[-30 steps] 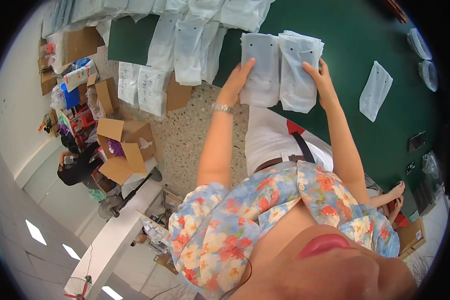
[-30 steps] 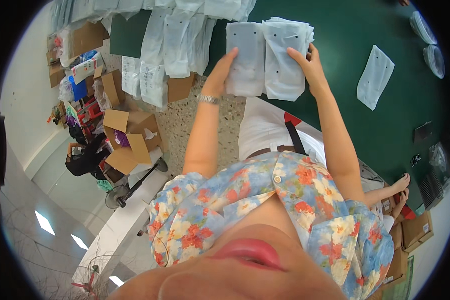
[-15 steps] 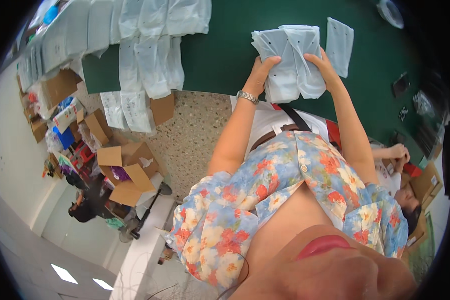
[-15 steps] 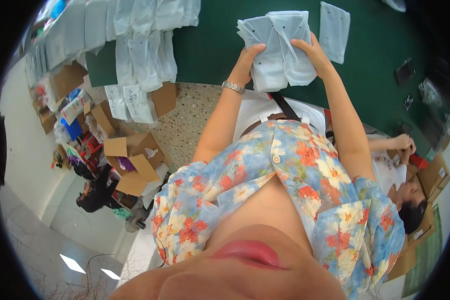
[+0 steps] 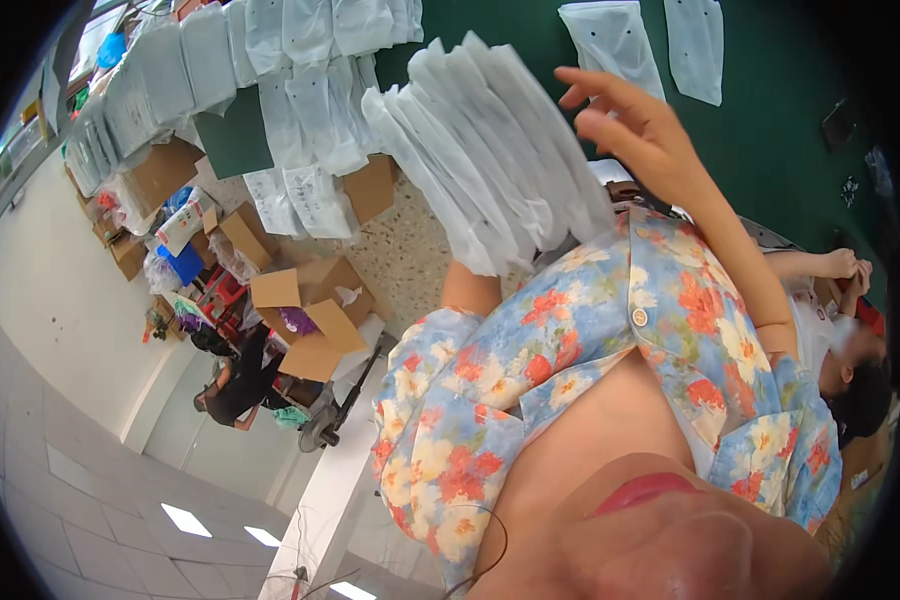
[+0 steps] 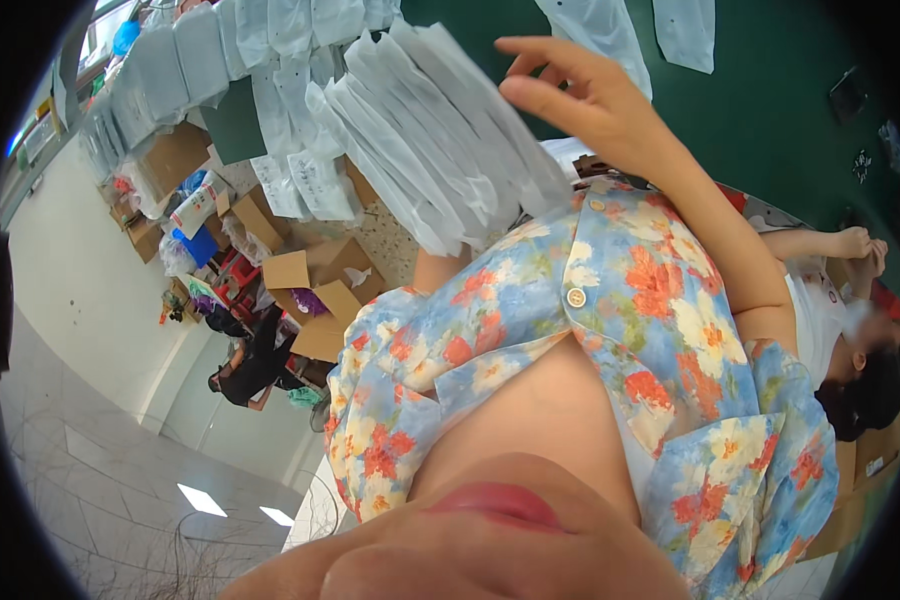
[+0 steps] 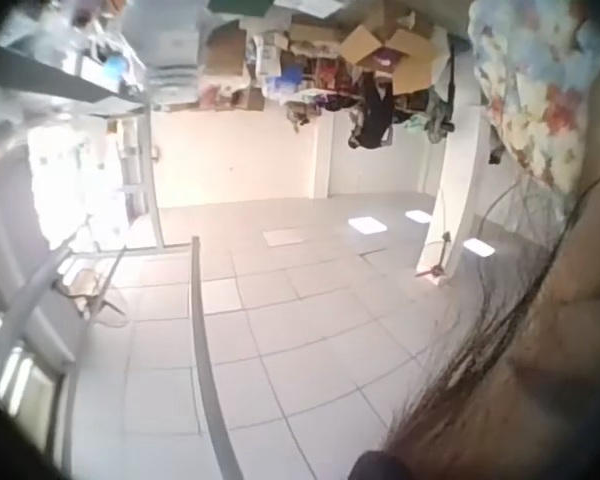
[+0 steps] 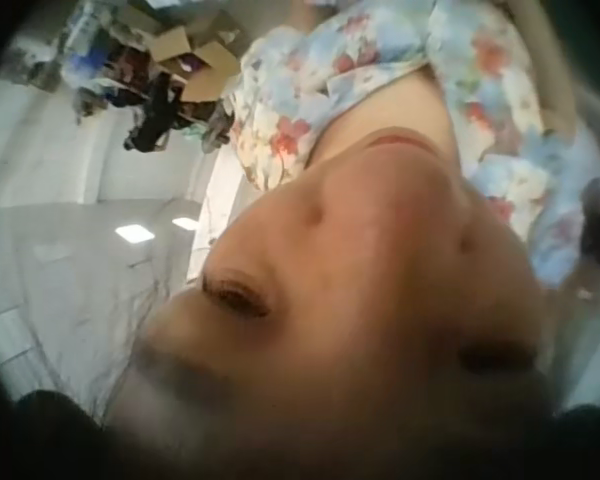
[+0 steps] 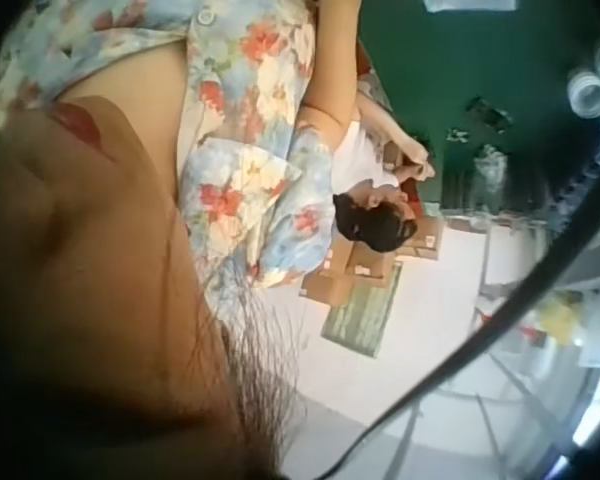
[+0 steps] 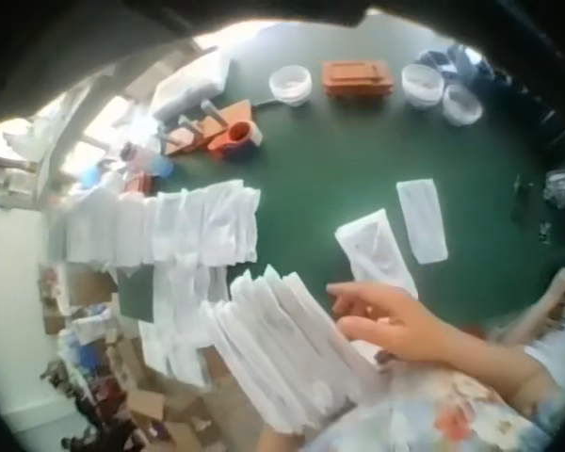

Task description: The person packs phone cases into individual plastic pouches, stacks the wrapped cases, and packs stacks of them into larger plastic bags by hand.

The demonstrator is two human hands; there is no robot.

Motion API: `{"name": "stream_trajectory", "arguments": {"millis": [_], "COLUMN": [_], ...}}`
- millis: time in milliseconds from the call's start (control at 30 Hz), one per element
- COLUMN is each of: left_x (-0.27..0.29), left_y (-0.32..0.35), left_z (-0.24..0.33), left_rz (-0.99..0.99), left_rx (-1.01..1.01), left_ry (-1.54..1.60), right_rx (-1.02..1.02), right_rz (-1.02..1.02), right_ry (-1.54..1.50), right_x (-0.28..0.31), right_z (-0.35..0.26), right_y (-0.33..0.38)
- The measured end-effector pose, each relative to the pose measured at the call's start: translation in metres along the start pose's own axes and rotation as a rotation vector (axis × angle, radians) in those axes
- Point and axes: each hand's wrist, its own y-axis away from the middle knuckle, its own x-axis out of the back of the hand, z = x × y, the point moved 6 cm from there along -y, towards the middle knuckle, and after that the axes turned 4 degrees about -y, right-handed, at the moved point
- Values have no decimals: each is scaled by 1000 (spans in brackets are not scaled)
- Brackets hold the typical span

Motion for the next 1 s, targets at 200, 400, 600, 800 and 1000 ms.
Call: {"name": "stream_trajectory", "arguments": {"millis": [200, 400, 600, 800, 1000], "left_x": [-15, -26, -35, -42, -47], "left_y": [-9, -20, -17, -8, -2], "left_z": [-26, -44, -53, -54, -49], "left_rz": [-94, -196, -253, -287, -308], "left_rx": [31, 84, 97, 87, 55], "left_ry": [-16, -37, -40, -46, -46], "right_rx": [188, 210, 346, 324, 200], "right_rz": [48, 191, 261, 233, 394], "right_ry": [108, 102, 157, 206, 264], "right_x": [-3, 6, 0, 2, 15], "right_z": [-14, -6, -18, -17, -17], "right_y": [9, 22, 40, 52, 59]}}
